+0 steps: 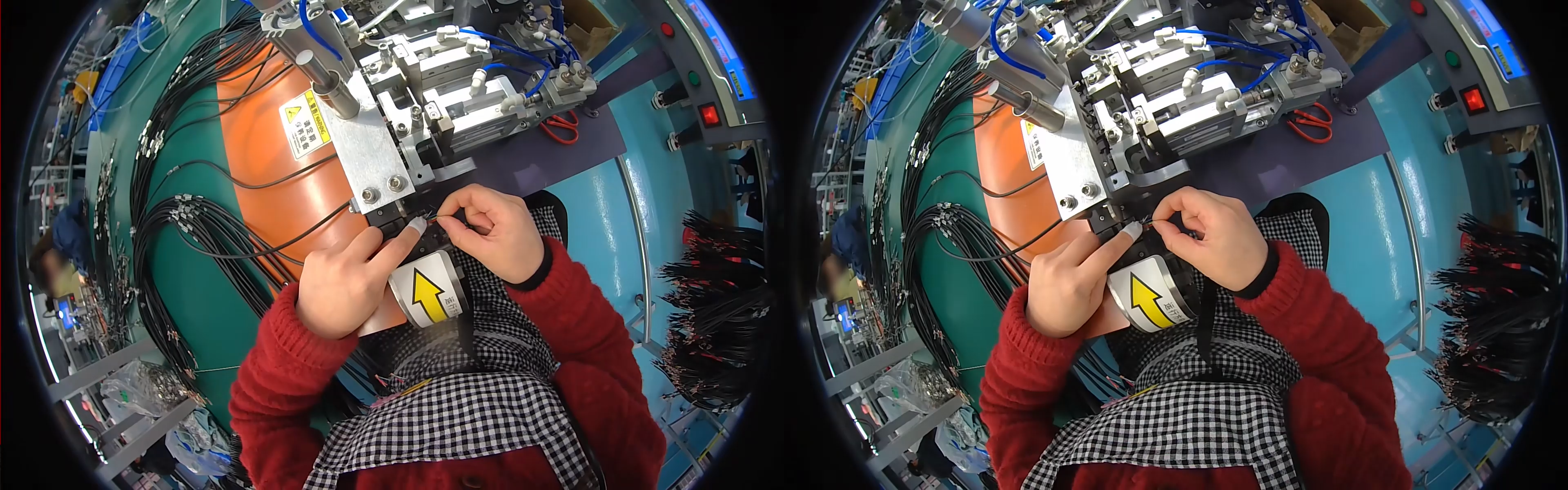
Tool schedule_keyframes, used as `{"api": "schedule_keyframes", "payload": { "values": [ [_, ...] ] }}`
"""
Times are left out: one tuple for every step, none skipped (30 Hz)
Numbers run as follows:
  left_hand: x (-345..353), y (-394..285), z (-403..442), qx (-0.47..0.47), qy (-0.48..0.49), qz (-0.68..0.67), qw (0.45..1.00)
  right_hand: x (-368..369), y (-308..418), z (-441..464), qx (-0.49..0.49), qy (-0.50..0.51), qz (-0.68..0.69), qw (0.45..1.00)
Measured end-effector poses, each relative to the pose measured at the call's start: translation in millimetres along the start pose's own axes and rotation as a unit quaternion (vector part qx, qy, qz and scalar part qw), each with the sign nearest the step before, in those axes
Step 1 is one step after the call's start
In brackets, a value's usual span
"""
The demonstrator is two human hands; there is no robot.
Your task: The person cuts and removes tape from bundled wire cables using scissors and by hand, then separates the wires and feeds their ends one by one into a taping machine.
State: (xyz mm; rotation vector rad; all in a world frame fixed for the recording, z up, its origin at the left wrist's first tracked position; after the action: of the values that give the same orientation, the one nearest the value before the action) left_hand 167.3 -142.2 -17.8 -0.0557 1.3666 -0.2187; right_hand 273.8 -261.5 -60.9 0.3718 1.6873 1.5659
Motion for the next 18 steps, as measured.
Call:
{"api": "schedule_keyframes", "payload": {
  "values": [
    [0, 0, 0, 0.0, 0.0, -0.001, 1.0, 0, 0, 0, -0.002, 0.002, -0.004, 1.0],
    [0, 0, 0, 0.0, -0.001, -0.002, 1.0, 1, 0, 0, -0.005, 0.004, -0.007, 1.0],
    [0, 0, 0, 0.001, -0.001, -0.002, 1.0, 1, 0, 1, -0.007, 0.006, -0.011, 1.0],
    [0, 0, 0, 0.001, -0.001, -0.003, 1.0, 2, 0, 1, -0.01, 0.008, -0.014, 1.0],
    [0, 0, 0, 0.001, -0.001, -0.003, 1.0, 4, -1, 1, -0.01, 0.008, -0.014, 1.0],
    [0, 0, 0, 0.0, 0.0, -0.004, 1.0, 5, -1, 1, -0.011, 0.006, -0.016, 1.0],
    [1, 1, 0, 0.0, 0.001, -0.005, 1.0, 7, -1, 0, -0.012, 0.004, -0.017, 1.0],
    [1, 1, 0, -0.001, 0.002, -0.006, 1.0, 9, -1, 0, -0.013, 0.003, -0.018, 1.0],
    [1, 1, 0, -0.001, 0.004, -0.007, 1.0, 10, -1, 0, -0.014, 0.001, -0.02, 1.0],
    [1, 1, 0, -0.002, 0.004, -0.007, 1.0, 11, -1, 0, -0.014, 0.001, -0.019, 1.0],
    [1, 2, -1, -0.003, 0.004, -0.007, 1.0, 11, 0, 1, -0.018, 0.002, -0.02, 1.0],
    [1, 2, -1, -0.004, 0.004, -0.009, 1.0, 12, 0, 1, -0.023, 0.003, -0.021, 1.0],
    [1, 2, -1, -0.004, 0.003, -0.01, 1.0, 12, 1, 1, -0.027, 0.003, -0.023, 0.999],
    [1, 2, 0, -0.005, 0.003, -0.012, 1.0, 12, 2, 0, -0.031, 0.003, -0.025, 0.999],
    [1, 2, 0, -0.005, 0.003, -0.012, 1.0, 12, 2, 0, -0.031, 0.003, -0.025, 0.999],
    [1, 2, 0, -0.005, 0.004, -0.011, 1.0, 12, 1, 1, -0.027, 0.002, -0.019, 0.999],
    [1, 2, 0, -0.006, 0.004, -0.011, 1.0, 13, 1, 1, -0.023, 0.002, -0.014, 1.0],
    [1, 2, 0, -0.006, 0.005, -0.01, 1.0, 13, 1, 1, -0.019, 0.001, -0.008, 1.0]
  ]
}}
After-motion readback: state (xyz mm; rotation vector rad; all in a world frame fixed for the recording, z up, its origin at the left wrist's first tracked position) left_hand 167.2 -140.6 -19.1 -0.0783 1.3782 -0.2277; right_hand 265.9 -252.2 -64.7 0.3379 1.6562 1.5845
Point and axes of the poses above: each hand's wrist, its own z-axis towards the middle knuckle, its own x-axis out of the palm, y = z × x, the point moved 7 cm from there along z, towards the middle knuckle
